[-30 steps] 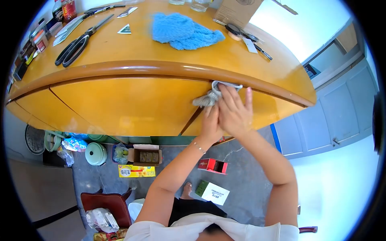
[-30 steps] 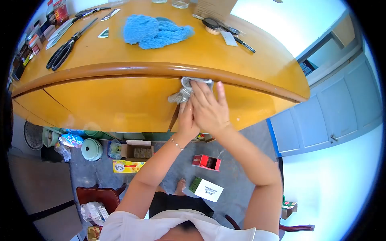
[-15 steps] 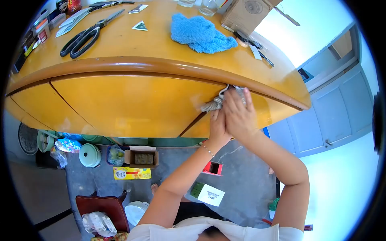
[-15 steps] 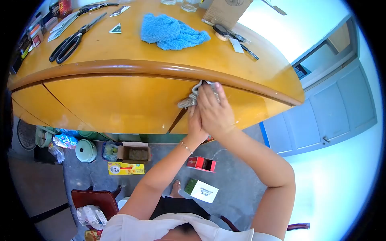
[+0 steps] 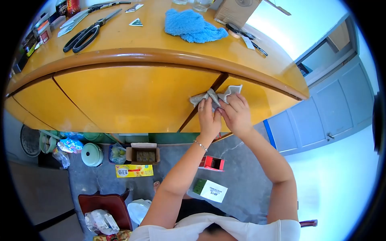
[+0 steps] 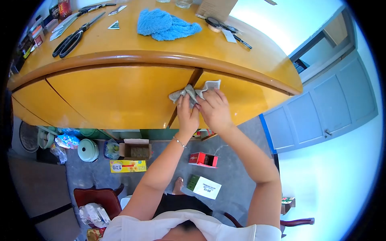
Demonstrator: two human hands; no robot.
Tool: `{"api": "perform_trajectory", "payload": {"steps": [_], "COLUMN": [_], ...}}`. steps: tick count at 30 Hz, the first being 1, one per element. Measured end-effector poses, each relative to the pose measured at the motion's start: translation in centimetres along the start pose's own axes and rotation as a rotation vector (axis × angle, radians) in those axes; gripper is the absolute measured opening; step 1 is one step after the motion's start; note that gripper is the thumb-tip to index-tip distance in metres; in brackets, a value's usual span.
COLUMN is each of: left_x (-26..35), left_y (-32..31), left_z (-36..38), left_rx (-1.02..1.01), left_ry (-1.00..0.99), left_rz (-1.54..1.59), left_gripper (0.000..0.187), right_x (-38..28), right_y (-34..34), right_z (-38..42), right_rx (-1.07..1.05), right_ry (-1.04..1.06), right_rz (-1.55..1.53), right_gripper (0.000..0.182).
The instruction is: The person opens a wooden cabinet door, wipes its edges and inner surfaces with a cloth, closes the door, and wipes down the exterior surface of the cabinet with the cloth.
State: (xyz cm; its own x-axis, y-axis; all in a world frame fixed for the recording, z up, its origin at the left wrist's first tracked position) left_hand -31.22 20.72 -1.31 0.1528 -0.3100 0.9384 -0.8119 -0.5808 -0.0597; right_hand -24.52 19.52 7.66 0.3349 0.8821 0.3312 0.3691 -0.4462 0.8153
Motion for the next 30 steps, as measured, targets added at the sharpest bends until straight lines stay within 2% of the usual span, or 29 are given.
{"api": "perform_trajectory", "payload": {"steps": [3, 6, 9, 12, 15, 18, 23, 26, 27, 28, 30], "left_x": [0.8, 1.0, 1.5, 1.8, 1.9, 2.6, 6.1, 7.7, 7.4, 8.1, 6.2], "left_y": [0.1, -0.4, -0.6, -0.5, -0.1, 0.8, 2.2, 1.9, 1.3, 1.3, -0.2], "left_z": [0.3, 0.1, 0.2, 0.9, 2.0, 3.5, 6.8, 5.2, 4.3, 3.4, 2.3], "left_rx": [0.016, 0.032, 0.055, 0.120, 0.125, 0.091, 0.059, -0.030, -0.097, -0.158, -0.335], "left_ry": [-0.028, 0.067, 0.030, -0.005, -0.004, 0.011, -0.052, 0.138, 0.227, 0.225, 0.436], "left_rz": [-0.061, -0.085, -0.096, -0.140, -0.125, -0.036, 0.180, 0.364, 0.451, 0.466, 0.685], "left_gripper": [0.049, 0.055, 0.058, 0.058, 0.055, 0.048, 0.032, 0.030, 0.029, 0.029, 0.026], "right_x": [1.4, 6.4, 4.9, 4.0, 4.8, 5.8, 4.3, 4.0, 4.1, 4.1, 4.0], "right_y": [4.5, 5.0, 4.5, 4.7, 4.4, 4.9, 6.9, 7.5, 7.5, 7.5, 7.3], "right_z": [1.6, 1.9, 0.6, 0.5, 1.3, 2.4, 5.9, 6.8, 6.8, 6.9, 6.6], "right_rx": [0.308, 0.281, 0.119, 0.132, 0.148, 0.094, 0.193, 0.167, 0.164, 0.158, 0.150], "right_ry": [-0.111, -0.297, -0.337, -0.304, -0.282, -0.275, -0.243, -0.269, -0.239, -0.243, -0.250], "right_rz": [0.060, 0.099, 0.244, 0.294, 0.223, -0.010, -0.309, -0.405, -0.465, -0.479, -0.510], "right_gripper": [0.025, 0.034, 0.043, 0.048, 0.048, 0.050, 0.031, 0.031, 0.033, 0.034, 0.036]}}
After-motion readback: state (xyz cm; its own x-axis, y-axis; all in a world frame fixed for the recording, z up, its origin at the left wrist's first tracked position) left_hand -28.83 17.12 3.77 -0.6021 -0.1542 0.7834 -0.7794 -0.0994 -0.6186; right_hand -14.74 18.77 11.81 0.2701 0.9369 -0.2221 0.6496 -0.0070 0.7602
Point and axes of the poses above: each hand's wrist, its own z-axis away from the middle knuckle, its own y-axis out of the back of the hand, x = y × z, the point moved 9 cm from there along -z, towards the middle knuckle, and after that the axes turned 15 degrees about y, right-handed, at the moved point
